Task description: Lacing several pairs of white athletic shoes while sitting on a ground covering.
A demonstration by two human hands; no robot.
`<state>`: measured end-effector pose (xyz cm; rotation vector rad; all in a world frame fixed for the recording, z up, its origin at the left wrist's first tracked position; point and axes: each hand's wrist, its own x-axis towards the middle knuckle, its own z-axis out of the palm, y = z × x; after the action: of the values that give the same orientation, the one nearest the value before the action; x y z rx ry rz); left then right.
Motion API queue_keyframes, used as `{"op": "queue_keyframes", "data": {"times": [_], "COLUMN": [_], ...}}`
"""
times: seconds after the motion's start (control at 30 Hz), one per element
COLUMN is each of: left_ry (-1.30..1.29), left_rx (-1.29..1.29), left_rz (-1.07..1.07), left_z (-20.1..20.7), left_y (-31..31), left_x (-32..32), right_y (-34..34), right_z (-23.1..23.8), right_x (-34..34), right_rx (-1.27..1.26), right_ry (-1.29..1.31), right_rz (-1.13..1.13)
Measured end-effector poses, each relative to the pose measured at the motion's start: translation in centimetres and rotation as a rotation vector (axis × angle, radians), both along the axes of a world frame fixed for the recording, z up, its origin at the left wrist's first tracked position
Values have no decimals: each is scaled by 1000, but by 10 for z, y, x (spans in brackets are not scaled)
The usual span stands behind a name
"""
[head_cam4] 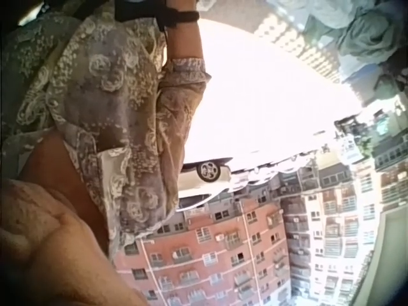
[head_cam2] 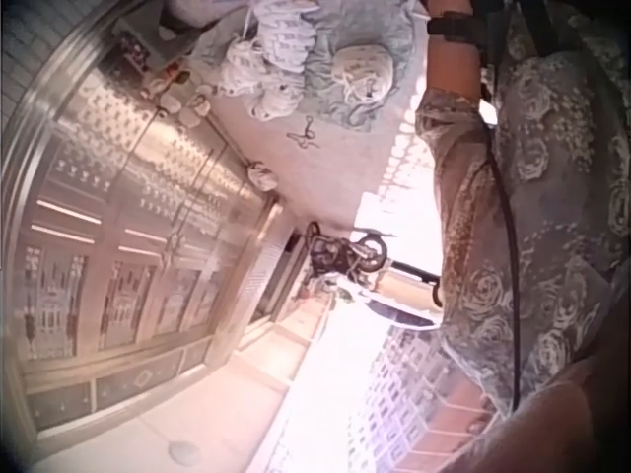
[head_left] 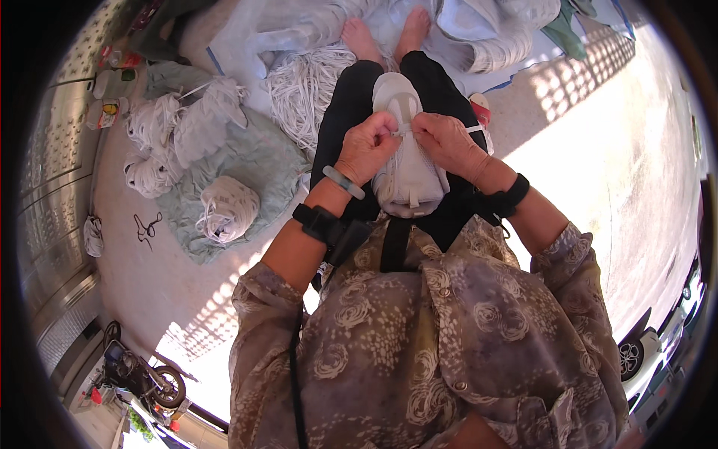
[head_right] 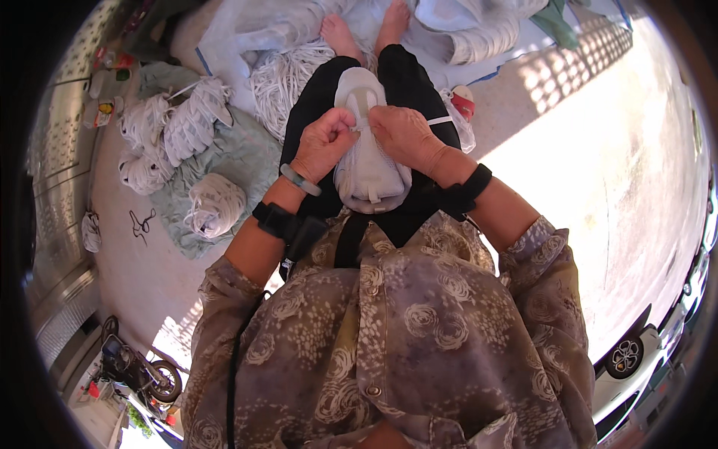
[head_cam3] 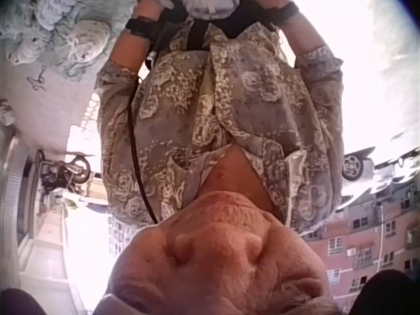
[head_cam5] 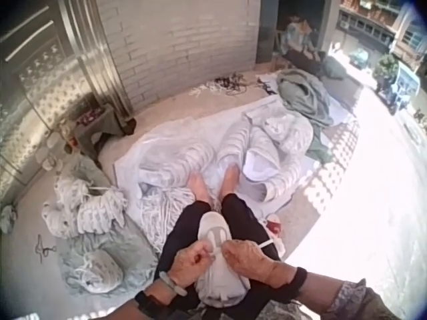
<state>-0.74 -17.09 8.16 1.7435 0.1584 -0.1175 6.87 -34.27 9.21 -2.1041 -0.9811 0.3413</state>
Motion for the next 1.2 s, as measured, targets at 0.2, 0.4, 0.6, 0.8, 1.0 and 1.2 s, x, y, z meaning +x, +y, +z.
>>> {"op": "queue_keyframes", "data": {"times": [0.2, 0.4, 0.6, 0.8, 1.0, 1.2], "left_ry": [-298, -386, -278, -260, 37, 571], "left_rx": [253, 433, 743, 734, 597, 417], "left_rz": [27, 12, -3, -69, 288, 639], "left_z": [6, 15, 22, 19, 3, 21], "left_y": [-10, -15, -26, -11, 130, 227], "left_x": [-7, -2, 3, 6, -59, -147], "right_y": [0, 3, 2, -18, -44, -46], "right_z": [1, 0, -2, 11, 18, 6], "right_x": [2, 10, 10, 12, 9, 1], "right_rx": [64, -30, -7, 6, -107, -23], "right_ry": [171, 32, 60, 74, 78, -139], "right_rz": [4, 108, 114, 65, 29, 28]}}
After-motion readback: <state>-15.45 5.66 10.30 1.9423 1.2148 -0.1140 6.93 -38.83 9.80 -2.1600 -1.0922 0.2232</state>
